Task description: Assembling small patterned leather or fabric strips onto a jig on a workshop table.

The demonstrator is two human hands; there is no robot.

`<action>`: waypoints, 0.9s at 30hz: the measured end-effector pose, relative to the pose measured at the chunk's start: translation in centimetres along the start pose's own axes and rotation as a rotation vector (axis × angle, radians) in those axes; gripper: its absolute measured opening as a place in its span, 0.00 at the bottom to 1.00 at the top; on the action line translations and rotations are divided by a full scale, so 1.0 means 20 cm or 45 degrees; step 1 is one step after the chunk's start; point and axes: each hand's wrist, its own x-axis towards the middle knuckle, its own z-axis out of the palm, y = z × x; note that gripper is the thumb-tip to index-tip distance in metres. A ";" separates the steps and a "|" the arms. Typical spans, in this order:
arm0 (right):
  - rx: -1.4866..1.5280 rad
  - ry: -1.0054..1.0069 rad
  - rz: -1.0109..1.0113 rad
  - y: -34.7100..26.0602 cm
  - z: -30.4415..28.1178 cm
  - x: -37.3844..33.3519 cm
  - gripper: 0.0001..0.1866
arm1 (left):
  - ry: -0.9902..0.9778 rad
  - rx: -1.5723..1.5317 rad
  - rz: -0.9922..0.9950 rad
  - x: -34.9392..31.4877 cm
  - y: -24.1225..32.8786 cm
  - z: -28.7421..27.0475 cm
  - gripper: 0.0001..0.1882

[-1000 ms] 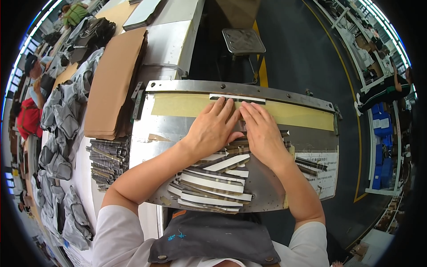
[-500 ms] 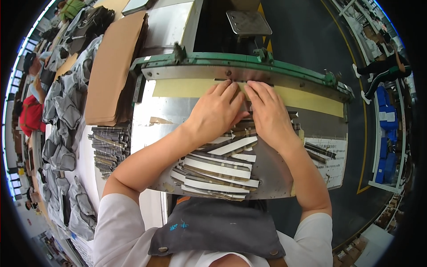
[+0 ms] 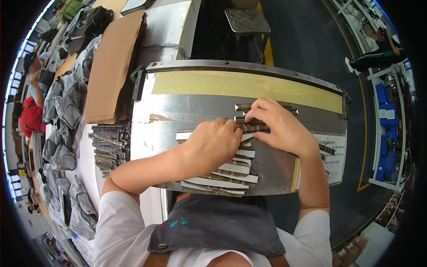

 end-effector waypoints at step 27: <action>0.195 -0.191 -0.047 -0.10 0.09 0.03 0.10 | 1.316 0.230 0.000 0.04 -0.28 -0.22 0.10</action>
